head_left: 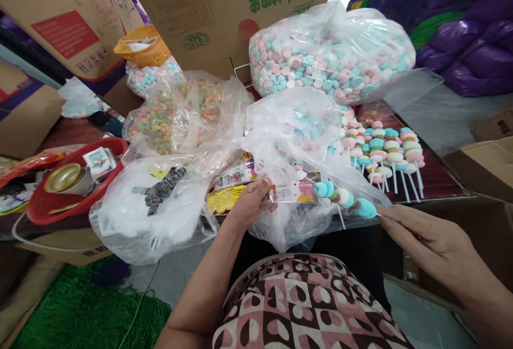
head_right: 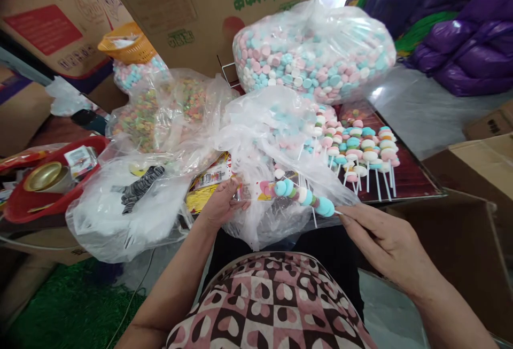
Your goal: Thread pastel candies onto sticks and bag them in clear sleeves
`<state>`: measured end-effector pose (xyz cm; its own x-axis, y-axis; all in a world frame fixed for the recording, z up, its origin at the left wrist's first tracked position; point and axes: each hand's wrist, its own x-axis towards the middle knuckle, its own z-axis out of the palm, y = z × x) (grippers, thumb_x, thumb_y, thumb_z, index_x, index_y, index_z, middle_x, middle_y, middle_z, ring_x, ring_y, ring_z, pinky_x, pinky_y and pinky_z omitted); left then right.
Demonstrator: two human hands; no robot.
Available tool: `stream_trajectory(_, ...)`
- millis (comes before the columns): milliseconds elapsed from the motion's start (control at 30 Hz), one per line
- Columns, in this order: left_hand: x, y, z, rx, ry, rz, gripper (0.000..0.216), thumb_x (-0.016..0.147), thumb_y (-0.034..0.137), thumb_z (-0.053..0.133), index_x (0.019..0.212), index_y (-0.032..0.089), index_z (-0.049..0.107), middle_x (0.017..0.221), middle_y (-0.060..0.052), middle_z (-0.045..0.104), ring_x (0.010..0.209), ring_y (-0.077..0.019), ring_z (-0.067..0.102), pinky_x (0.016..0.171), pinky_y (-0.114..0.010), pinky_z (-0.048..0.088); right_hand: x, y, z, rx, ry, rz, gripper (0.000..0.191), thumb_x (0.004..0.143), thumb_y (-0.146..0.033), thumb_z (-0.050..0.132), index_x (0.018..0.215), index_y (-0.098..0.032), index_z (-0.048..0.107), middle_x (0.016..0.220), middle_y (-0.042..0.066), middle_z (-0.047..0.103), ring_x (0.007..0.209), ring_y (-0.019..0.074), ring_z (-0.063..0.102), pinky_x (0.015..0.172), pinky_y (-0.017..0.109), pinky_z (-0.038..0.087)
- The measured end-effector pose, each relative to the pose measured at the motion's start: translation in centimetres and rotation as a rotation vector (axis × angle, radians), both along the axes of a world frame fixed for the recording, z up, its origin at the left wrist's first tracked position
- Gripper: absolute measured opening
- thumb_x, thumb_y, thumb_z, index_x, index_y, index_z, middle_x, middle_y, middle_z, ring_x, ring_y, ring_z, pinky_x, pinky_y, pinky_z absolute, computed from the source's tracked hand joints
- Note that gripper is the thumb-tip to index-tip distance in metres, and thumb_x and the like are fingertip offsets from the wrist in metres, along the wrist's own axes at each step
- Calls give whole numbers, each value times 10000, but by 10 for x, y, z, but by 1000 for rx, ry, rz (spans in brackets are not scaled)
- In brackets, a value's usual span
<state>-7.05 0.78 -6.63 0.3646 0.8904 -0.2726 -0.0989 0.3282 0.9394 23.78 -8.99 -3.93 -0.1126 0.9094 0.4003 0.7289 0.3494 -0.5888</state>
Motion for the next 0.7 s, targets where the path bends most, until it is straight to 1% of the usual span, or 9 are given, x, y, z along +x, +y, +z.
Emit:
stream_trajectory(100,-1,3,4,-3,12,-37,529,711,681,665,649,175,523,603,30,480,502,-77,441,494,-234,401,8,-1,1,-11,-32,32,203,886,-279,598,971,-241,778,796,45,761,646,154,711,590,198,550)
stream_trajectory(167,-1,5,7,-3,17,-41,508,712,645,689,656,170,518,612,43,451,513,-68,424,510,-223,419,11,-1,1,-24,-19,32,212,896,-311,598,988,-247,778,794,47,760,636,147,705,595,205,548)
stream_trajectory(233,-1,5,10,8,37,-44,500,727,625,691,653,169,498,618,53,414,522,-60,390,511,-206,419,11,-2,2,-55,-6,1,227,903,-349,589,974,-249,780,791,55,759,628,149,701,602,220,551)
stream_trajectory(300,-2,5,11,26,77,-57,508,742,626,675,642,173,468,615,57,381,527,-58,362,493,-189,390,10,-2,3,-66,-1,-46,239,898,-375,584,962,-252,780,804,60,763,644,164,707,620,241,561)
stream_trajectory(400,-3,5,8,48,122,-106,529,760,654,636,633,179,441,599,59,349,516,-60,330,473,-184,349,6,-2,4,-58,17,-78,216,879,-358,601,951,-262,779,822,53,767,682,179,719,653,253,569)
stream_trajectory(500,-4,4,5,67,123,-153,545,763,676,614,627,184,425,592,58,339,511,-63,324,479,-194,344,4,-2,2,-125,47,-70,212,875,-364,609,958,-264,777,767,46,758,667,180,715,645,250,566)
stream_trajectory(567,-4,4,5,82,144,-159,556,764,697,594,632,187,416,599,55,337,517,-67,325,481,-200,333,5,-3,0,-157,24,-76,236,877,-407,605,965,-265,771,783,49,764,666,188,716,652,268,569)
stream_trajectory(633,-3,4,8,101,184,-164,558,775,710,565,640,191,409,611,51,340,531,-74,330,487,-205,322,6,-3,-2,-128,-29,-87,248,883,-422,595,961,-260,765,808,52,771,658,190,713,645,276,566)
stream_trajectory(700,-3,4,13,154,246,-202,544,806,694,534,642,191,409,613,47,356,546,-80,343,505,-212,316,7,-3,-4,-47,-81,-78,231,896,-394,585,940,-248,759,777,46,764,636,180,705,635,269,558)
